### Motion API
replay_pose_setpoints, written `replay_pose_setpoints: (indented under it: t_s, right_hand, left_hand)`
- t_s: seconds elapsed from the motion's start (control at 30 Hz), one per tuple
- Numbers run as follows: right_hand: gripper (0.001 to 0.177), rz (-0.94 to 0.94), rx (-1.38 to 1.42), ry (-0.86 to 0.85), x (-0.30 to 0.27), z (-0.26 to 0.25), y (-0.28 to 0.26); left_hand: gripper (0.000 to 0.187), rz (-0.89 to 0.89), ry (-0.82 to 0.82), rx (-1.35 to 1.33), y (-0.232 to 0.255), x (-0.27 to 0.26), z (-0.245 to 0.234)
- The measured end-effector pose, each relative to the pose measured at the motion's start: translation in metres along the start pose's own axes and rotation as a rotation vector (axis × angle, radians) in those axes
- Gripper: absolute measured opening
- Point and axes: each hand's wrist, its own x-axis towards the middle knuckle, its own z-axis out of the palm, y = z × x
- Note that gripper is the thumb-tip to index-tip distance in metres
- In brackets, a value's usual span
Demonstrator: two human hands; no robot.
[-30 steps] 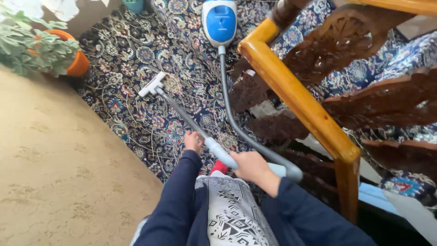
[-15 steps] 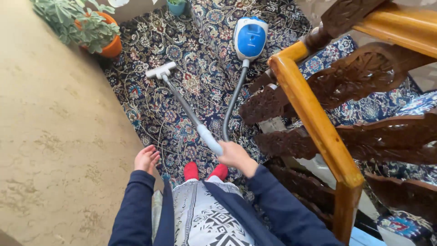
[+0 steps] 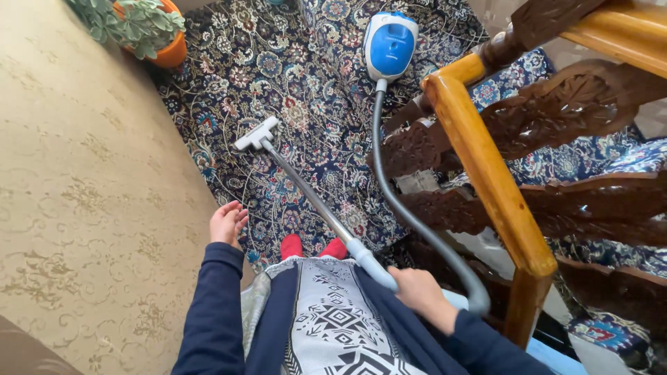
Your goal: Vacuuming carpeted stairs and the adjacent landing area.
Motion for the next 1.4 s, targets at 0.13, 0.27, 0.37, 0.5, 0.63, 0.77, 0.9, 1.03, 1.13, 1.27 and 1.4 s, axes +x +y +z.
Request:
replay_pose_setpoints:
  t_s: [0.13,0.27,0.37,0.5,0.63,0.77,0.9,1.03,1.13,1.27,1.4]
  right_hand:
    - [0.025,-0.114,0.104,0.205,0.104,-0.017,-0.054]
    - [0.027,-0.232,0.312,0.278,0.215,-0.041,-0.105]
    - [0.031,-0.288,0.418,0.188,0.229,-0.065,-0.146]
    - [0.033,-0.347,0.402,0.095,0.202,-0.075,-0.132]
    - [0.035,-0.373,0.248,-0.042,0.148,-0.109,-0.073]
    - [0.033,-0.491,0.058,-0.198,0.080,-0.162,0.002]
    - [0.031,-0.503,-0.147,-0.407,0.041,-0.224,0.047]
    - [0.032,-0.551,-0.380,-0.538,0.037,-0.276,0.054]
    - [0.035,-0.591,-0.520,-0.571,0.045,-0.309,0.042]
    - [0.040,-0.591,-0.851,-0.571,0.042,-0.368,0.007]
    - [0.035,-0.727,-1.225,-0.622,0.050,-0.418,-0.027]
  left_hand:
    - [0.033,-0.045,-0.016,-0.021,-0.004,-0.011,-0.007]
    - [0.030,-0.103,0.032,-0.042,-0.001,-0.032,-0.022]
    - [0.026,-0.074,0.058,-0.085,-0.006,-0.051,-0.039]
    - [0.025,0.006,0.188,-0.133,-0.052,-0.072,-0.043]
    - [0.026,-0.134,0.212,-0.281,-0.106,-0.099,0.029]
    - [0.042,-0.408,0.119,-0.559,-0.173,-0.096,0.154]
    - [0.067,-0.479,0.028,-0.968,-0.171,-0.113,0.280]
    - [0.053,-0.508,-0.048,-0.977,-0.180,-0.100,0.338]
    - [0.029,-0.441,-0.073,-0.944,-0.220,-0.062,0.359]
    - [0.019,-0.406,-0.066,-1.041,-0.183,-0.074,0.387]
    - [0.017,-0.402,0.006,-1.339,-0.097,-0.143,0.398]
